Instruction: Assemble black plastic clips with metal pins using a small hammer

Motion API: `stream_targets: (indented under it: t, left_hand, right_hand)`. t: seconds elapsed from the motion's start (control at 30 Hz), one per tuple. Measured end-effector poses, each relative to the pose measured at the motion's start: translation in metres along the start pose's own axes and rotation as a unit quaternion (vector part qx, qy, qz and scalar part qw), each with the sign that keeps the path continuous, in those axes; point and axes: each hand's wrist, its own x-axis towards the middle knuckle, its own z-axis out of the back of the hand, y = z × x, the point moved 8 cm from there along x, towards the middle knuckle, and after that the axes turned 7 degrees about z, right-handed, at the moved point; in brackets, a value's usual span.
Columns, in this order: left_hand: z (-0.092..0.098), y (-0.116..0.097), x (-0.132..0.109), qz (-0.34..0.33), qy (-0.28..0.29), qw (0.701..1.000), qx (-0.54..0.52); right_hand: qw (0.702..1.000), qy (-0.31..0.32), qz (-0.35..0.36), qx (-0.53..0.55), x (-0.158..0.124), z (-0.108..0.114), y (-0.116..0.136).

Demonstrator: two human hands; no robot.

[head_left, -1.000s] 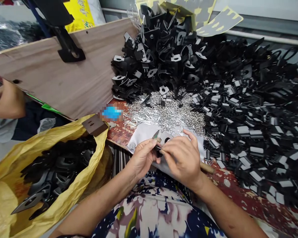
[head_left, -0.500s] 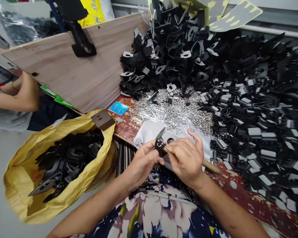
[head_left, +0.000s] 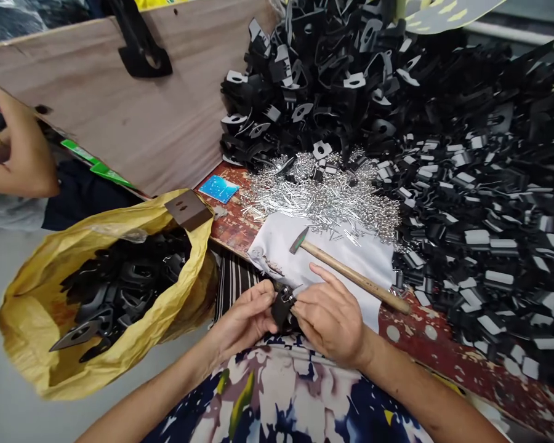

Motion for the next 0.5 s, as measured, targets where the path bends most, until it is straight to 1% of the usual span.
stream_targets:
  t: [0.07,0.13,0.2,0.23,0.27,0.33,0.37,0.4,0.47,0.5]
  left_hand:
    - [-0.005,-0.012,-0.004,-0.061,-0.016,0.993,0.098]
    - [-0.005,-0.027,-0.011,-0.119,-0.073,0.968,0.208]
    - [0.001,-0.040,-0.016,-0.146,-0.135,0.938,0.285]
    - [0.004,-0.045,-0.016,-0.151,-0.155,0.925,0.312]
    - [0.008,-0.050,-0.015,-0.153,-0.168,0.914,0.335]
    - [0.014,-0.057,-0.008,-0.160,-0.187,0.898,0.365]
    - [0.017,-0.058,-0.002,-0.160,-0.191,0.893,0.374]
    - [0.019,-0.058,0.005,-0.159,-0.195,0.891,0.379]
    - [0.021,-0.058,0.017,-0.160,-0.205,0.884,0.388]
    - [0.022,-0.058,0.022,-0.165,-0.213,0.878,0.395]
  right_hand:
    - [1.000,0.023,-0.009,-0.013,0.001,-0.008,-0.001]
    - [0.997,0.065,-0.029,-0.014,-0.001,-0.013,-0.009]
    - [0.990,0.105,-0.072,-0.055,-0.009,-0.008,-0.028]
    - [0.980,0.129,-0.106,-0.104,-0.015,-0.002,-0.042]
    - [0.962,0.160,-0.145,-0.165,-0.024,0.005,-0.057]
    - [0.911,0.235,-0.215,-0.262,-0.045,0.018,-0.085]
    - [0.889,0.273,-0.241,-0.277,-0.056,0.022,-0.095]
    - [0.875,0.303,-0.263,-0.271,-0.066,0.024,-0.102]
    - [0.865,0.328,-0.305,-0.228,-0.083,0.028,-0.108]
    - [0.867,0.322,-0.319,-0.206,-0.087,0.031,-0.106]
